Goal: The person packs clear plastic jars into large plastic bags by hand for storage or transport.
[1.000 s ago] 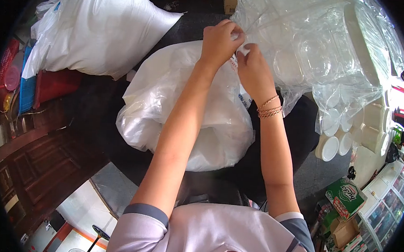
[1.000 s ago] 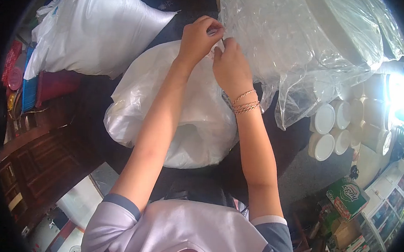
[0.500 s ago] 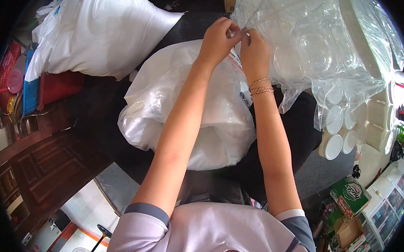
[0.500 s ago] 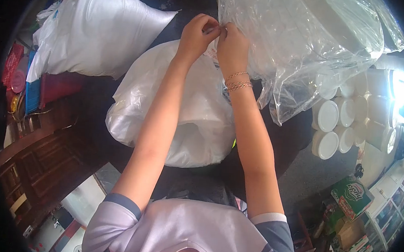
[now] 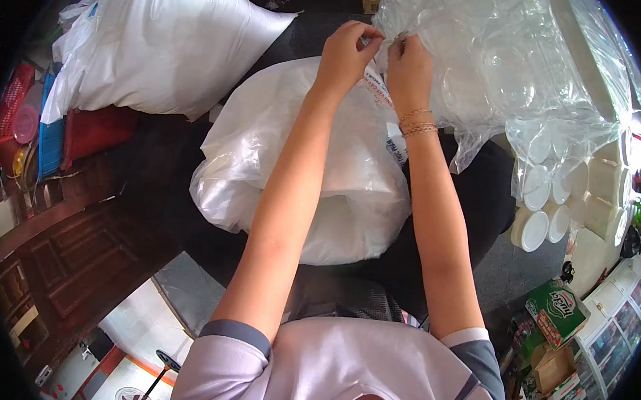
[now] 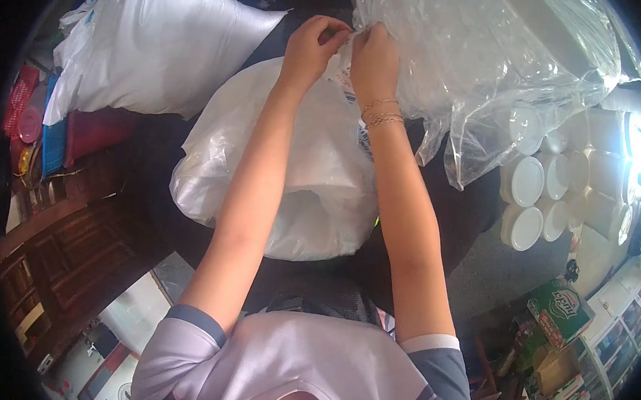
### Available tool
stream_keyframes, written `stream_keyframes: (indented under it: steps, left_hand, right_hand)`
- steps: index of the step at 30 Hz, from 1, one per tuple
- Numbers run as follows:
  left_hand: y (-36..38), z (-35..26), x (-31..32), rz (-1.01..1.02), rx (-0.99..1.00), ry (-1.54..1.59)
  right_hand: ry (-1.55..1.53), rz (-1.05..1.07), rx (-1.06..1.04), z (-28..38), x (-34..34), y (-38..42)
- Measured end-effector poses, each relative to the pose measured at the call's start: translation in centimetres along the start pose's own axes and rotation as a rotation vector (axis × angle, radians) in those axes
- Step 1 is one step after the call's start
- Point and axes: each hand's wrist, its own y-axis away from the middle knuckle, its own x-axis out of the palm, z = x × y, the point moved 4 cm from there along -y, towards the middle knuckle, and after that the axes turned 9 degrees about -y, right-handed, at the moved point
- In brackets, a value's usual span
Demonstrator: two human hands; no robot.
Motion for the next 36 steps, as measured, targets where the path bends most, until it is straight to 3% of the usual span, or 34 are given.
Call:
stream_keyframes:
  steps: [2,5,8,11,15,20,23,26,29,32,35,36]
  left_hand:
    - [0.2,0.9,0.4,0.012,-0.118,0.079]
    - [0.5,1.4,1.0,0.232,-0.337,0.294]
    - [0.5,1.6,2.0,0.261,-0.191,0.283]
    - [0.5,1.1,3.1,0.334,-0.342,0.407]
    - [0.2,2.0,3.8,0.267,-0.324,0.456]
    - [-0.1,2.9,4.5,0.328,-0.23,0.479]
    - [-0.1,4.5,6.5,0.327,-0.357,0.97]
    - [-0.5,4.3,7.8,0.261,-0.418,0.948]
    - [-1.2,4.2,7.9,-0.008,-0.582,1.287]
    - [-2.0,4.9,8.2,-0.041,-0.694,0.887]
    - [-2.6,4.3,9.2,-0.141,-0.495,0.787]
    - [-3.1,4.8,9.7,-0.219,-0.529,0.853]
  right_hand:
    - [-0.092,0.047,0.098,-0.6,0.0,0.0]
    - [-0.142,0.081,0.136,-1.2,-0.5,0.2]
    - [-0.141,0.131,0.221,-0.1,-1.5,0.9]
    - [-0.021,0.161,0.207,2.2,-2.9,1.4]
    - [0.225,0.218,0.13,1.6,-2.5,2.1]
    - [0.147,0.215,0.144,1.9,-2.5,1.8]
    - [0.148,0.241,0.201,2.3,-2.7,1.5]
    - [0.144,0.265,0.217,2.6,-2.8,1.6]
    - [0.09,0.296,0.137,2.1,-3.0,1.7]
    - [0.068,0.289,0.043,1.9,-3.0,2.2]
    - [0.104,0.306,0.049,2.2,-2.8,2.1]
    - [0.123,0.318,0.067,2.3,-2.8,1.9]
